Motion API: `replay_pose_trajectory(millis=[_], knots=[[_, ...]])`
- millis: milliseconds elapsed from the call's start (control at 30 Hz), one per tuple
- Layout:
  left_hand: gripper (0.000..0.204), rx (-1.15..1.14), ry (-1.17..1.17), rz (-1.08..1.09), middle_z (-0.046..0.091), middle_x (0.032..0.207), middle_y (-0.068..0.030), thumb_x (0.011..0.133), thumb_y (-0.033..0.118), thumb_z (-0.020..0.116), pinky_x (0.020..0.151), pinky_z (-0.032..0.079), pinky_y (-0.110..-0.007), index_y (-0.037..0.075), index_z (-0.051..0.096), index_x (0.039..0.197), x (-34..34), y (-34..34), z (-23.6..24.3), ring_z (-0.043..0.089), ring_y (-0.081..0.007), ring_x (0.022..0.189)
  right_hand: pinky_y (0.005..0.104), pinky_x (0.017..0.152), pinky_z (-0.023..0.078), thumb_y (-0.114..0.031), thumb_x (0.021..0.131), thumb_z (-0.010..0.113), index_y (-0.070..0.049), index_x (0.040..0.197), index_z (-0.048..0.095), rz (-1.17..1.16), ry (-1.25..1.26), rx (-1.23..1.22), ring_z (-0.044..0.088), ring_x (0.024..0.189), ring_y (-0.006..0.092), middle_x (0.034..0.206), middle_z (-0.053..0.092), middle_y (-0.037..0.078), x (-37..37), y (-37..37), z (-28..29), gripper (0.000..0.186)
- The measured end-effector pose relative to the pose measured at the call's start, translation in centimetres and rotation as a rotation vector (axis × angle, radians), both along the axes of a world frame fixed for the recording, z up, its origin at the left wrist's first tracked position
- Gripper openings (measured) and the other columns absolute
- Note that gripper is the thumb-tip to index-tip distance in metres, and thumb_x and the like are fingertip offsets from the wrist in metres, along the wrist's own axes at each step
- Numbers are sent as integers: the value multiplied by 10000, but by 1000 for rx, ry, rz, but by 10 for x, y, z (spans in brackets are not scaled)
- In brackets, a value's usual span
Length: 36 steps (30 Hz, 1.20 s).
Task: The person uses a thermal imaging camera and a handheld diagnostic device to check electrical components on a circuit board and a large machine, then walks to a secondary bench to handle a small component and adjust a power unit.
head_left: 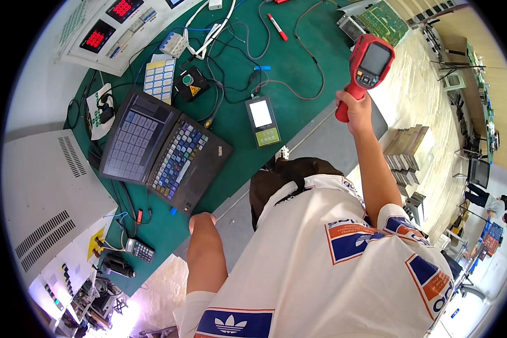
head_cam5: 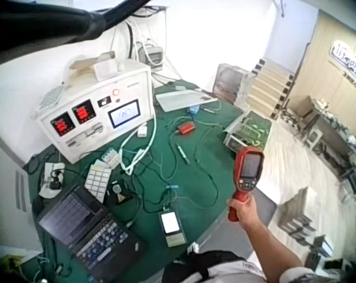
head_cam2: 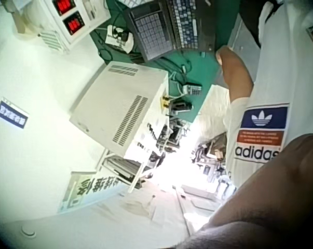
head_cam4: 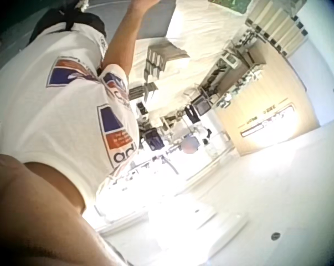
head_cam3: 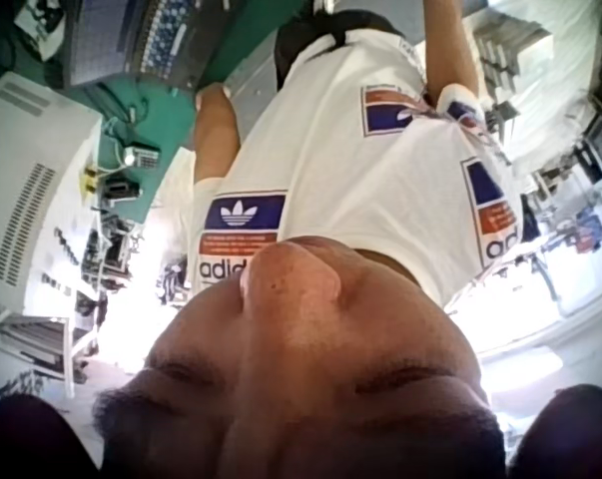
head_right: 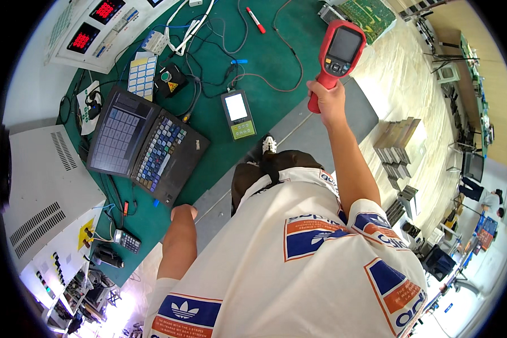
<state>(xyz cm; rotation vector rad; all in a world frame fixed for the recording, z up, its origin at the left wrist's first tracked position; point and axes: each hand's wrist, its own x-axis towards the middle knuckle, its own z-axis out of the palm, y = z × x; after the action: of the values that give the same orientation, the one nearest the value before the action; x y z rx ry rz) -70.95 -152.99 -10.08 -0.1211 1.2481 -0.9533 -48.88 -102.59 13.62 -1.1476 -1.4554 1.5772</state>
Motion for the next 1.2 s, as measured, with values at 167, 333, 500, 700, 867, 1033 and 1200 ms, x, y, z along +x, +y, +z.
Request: replay_pose_trajectory(millis=[167, 333, 500, 700, 867, 1033, 1200], knots=[[329, -16, -5, 8, 579, 1307, -11, 872, 223, 568, 1012, 417, -416, 187, 650, 1189, 2, -10, -7, 531, -215, 1226, 299, 618, 452, -72, 762, 658, -20, 862, 528, -32, 5, 125, 568, 662, 174, 732, 570, 77, -1, 0, 29, 172], [341, -42, -10, 9, 564, 1330, -5, 867, 221, 569, 1033, 397, -425, 193, 643, 1199, -3, -17, -26, 508, -214, 1252, 280, 605, 456, -77, 782, 677, -17, 832, 557, -129, 45, 243, 576, 640, 151, 715, 586, 60, 2, 11, 57, 143], [354, -228, 3, 123, 548, 1352, 0, 862, 219, 570, 1055, 377, -433, 199, 635, 1209, -16, -40, -70, 485, -213, 1277, 281, 593, 454, -62, 774, 671, -22, 846, 550, -185, 67, 226, 571, 631, 143, 719, 585, 56, 13, 22, 83, 147], [386, -74, -60, -125, 541, 1362, -7, 889, 322, 501, 1056, 376, -429, 202, 610, 1240, -7, -27, -55, 489, -220, 1275, 282, 591, 457, -82, 768, 683, -20, 877, 545, -259, 96, 171, 571, 635, 136, 732, 581, 50, 31, 28, 87, 186], [443, -24, -42, -205, 536, 1368, -15, 918, 426, 432, 1054, 380, -423, 205, 586, 1269, -10, -22, -51, 498, -228, 1267, 286, 600, 465, -100, 757, 700, -17, 881, 547, -278, 66, 144, 574, 642, 136, 746, 587, 51, 43, 28, 94, 214], [517, -54, -71, -212, 520, 1385, -16, 939, 525, 351, 1061, 371, -414, 211, 568, 1289, -17, -30, -61, 489, -229, 1275, 298, 612, 469, -120, 801, 671, -24, 923, 541, -271, 150, 240, 577, 656, 143, 760, 589, 58, 40, 23, 102, 202], [526, -308, -123, -266, 490, 1412, 12, 935, 536, 328, 1086, 334, -400, 225, 561, 1289, -8, -25, -70, 422, -197, 1324, 310, 580, 447, -324, 907, 612, -66, 928, 498, -239, 315, 176, 546, 612, 156, 711, 559, 69, 43, 32, 102, 284]])
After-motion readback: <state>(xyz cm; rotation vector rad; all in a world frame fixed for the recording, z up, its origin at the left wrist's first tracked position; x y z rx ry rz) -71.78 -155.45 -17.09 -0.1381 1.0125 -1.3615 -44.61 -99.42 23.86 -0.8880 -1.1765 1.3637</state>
